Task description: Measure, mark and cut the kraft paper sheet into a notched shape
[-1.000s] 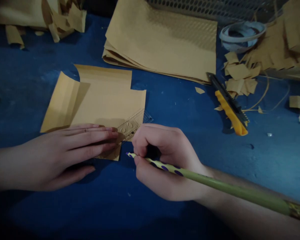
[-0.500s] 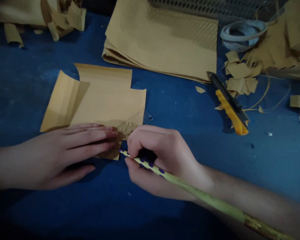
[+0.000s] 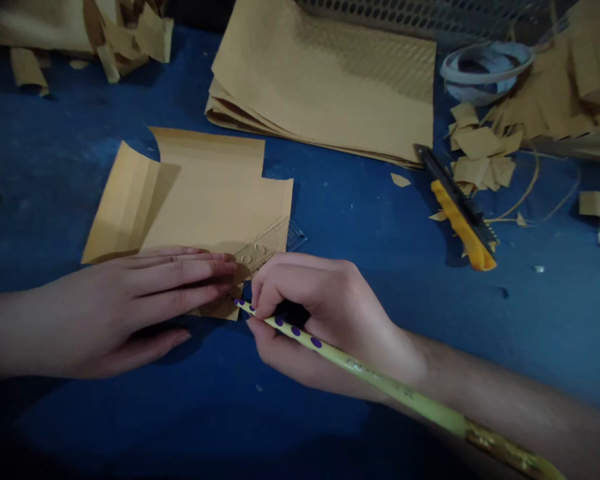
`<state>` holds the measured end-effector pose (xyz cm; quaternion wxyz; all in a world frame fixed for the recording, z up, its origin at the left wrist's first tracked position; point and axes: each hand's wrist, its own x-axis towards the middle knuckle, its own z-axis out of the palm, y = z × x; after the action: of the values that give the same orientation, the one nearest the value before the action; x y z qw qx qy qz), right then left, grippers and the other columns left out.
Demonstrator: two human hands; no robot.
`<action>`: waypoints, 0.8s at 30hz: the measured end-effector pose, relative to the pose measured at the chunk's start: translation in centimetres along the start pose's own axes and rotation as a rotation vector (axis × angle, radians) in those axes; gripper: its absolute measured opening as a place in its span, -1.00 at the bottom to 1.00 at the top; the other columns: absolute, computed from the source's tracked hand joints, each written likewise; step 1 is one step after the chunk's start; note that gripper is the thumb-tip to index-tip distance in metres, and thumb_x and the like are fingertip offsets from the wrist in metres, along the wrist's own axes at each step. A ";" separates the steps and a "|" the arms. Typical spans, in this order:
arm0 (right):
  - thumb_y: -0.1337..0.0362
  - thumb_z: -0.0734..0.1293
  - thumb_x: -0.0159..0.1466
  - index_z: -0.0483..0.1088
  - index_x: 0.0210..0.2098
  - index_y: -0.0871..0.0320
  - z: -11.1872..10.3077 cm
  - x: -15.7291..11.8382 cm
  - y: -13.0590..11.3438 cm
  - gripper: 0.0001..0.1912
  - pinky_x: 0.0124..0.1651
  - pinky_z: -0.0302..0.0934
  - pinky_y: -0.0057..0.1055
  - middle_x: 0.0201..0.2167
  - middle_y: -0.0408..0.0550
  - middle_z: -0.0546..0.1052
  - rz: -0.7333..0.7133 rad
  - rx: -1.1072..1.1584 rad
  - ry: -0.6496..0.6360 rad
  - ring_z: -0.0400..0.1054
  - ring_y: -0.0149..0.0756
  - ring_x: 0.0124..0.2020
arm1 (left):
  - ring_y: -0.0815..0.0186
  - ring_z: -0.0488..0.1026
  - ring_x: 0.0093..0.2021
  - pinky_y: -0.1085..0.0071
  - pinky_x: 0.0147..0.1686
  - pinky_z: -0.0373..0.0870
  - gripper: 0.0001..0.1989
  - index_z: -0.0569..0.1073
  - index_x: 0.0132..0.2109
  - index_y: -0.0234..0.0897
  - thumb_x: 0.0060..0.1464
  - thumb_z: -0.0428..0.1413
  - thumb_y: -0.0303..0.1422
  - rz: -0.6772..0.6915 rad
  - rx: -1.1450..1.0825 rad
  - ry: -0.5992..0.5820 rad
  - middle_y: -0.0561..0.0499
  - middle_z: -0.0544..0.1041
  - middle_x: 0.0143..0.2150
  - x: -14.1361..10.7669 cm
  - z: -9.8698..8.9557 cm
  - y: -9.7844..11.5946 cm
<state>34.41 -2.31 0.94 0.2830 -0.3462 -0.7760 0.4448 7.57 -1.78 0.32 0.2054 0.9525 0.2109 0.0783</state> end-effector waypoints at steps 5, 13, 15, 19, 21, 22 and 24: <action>0.59 0.37 0.06 0.37 -0.45 0.15 -0.1 0.1 -0.1 -0.78 -0.37 0.29 -0.54 -0.38 -0.17 0.51 -0.006 -0.018 -0.001 0.44 -0.51 -0.40 | 0.17 0.19 0.38 0.20 0.40 0.13 -0.53 0.29 0.30 -0.34 0.31 0.01 -0.32 0.000 0.033 -0.022 -0.14 0.25 0.38 0.1 -0.1 0.1; 0.57 0.38 0.05 0.37 -0.53 0.12 0.2 0.1 -0.7 -0.77 -0.42 0.26 -0.48 -0.43 -0.16 0.49 0.063 -0.060 0.051 0.41 -0.46 -0.47 | 0.19 0.17 0.39 0.22 0.41 0.10 -0.51 0.24 0.33 -0.34 0.32 -0.01 -0.31 -0.002 0.073 -0.044 -0.08 0.22 0.40 0.2 -0.2 0.3; 0.56 0.39 0.05 0.34 -0.56 0.12 0.3 0.0 -0.8 -0.76 -0.40 0.26 -0.46 -0.46 -0.16 0.48 0.087 -0.096 0.108 0.39 -0.46 -0.48 | 0.17 0.18 0.39 0.21 0.40 0.11 -0.52 0.26 0.33 -0.35 0.32 0.00 -0.31 0.001 0.075 -0.045 -0.09 0.23 0.40 0.2 -0.2 0.2; 0.55 0.40 0.03 0.29 -0.54 0.11 0.3 -0.1 -0.7 -0.74 -0.39 0.26 -0.44 -0.45 -0.18 0.48 0.122 -0.107 0.167 0.38 -0.45 -0.49 | 0.14 0.20 0.38 0.18 0.40 0.13 -0.52 0.27 0.31 -0.35 0.31 0.01 -0.31 0.007 0.083 -0.046 -0.12 0.24 0.39 0.2 -0.2 0.1; 0.57 0.40 0.03 0.30 -0.51 0.10 0.2 -0.3 -0.5 -0.74 -0.42 0.25 -0.44 -0.42 -0.18 0.47 0.119 -0.056 0.152 0.38 -0.44 -0.48 | 0.15 0.20 0.38 0.18 0.40 0.12 -0.52 0.28 0.31 -0.35 0.31 0.01 -0.31 0.012 0.086 -0.049 -0.12 0.25 0.39 0.1 -0.2 0.1; 0.57 0.40 0.03 0.31 -0.49 0.10 0.1 -0.4 -0.4 -0.73 -0.44 0.25 -0.44 -0.41 -0.18 0.47 0.109 -0.015 0.146 0.39 -0.43 -0.46 | 0.15 0.19 0.38 0.17 0.40 0.13 -0.52 0.28 0.31 -0.35 0.31 0.01 -0.30 0.013 0.087 -0.052 -0.12 0.25 0.38 0.1 -0.2 0.1; 0.58 0.39 0.05 0.33 -0.44 0.10 0.0 -0.5 -0.2 -0.73 -0.45 0.24 -0.44 -0.39 -0.16 0.46 0.090 0.069 0.135 0.39 -0.41 -0.44 | 0.12 0.20 0.38 0.14 0.39 0.16 -0.54 0.32 0.28 -0.36 0.30 0.02 -0.27 0.018 0.098 -0.045 -0.13 0.29 0.36 0.1 -0.3 0.2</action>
<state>34.68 -2.80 1.10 0.3263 -0.4000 -0.7230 0.4593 7.66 -1.79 0.71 0.1626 0.9647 0.2013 0.0483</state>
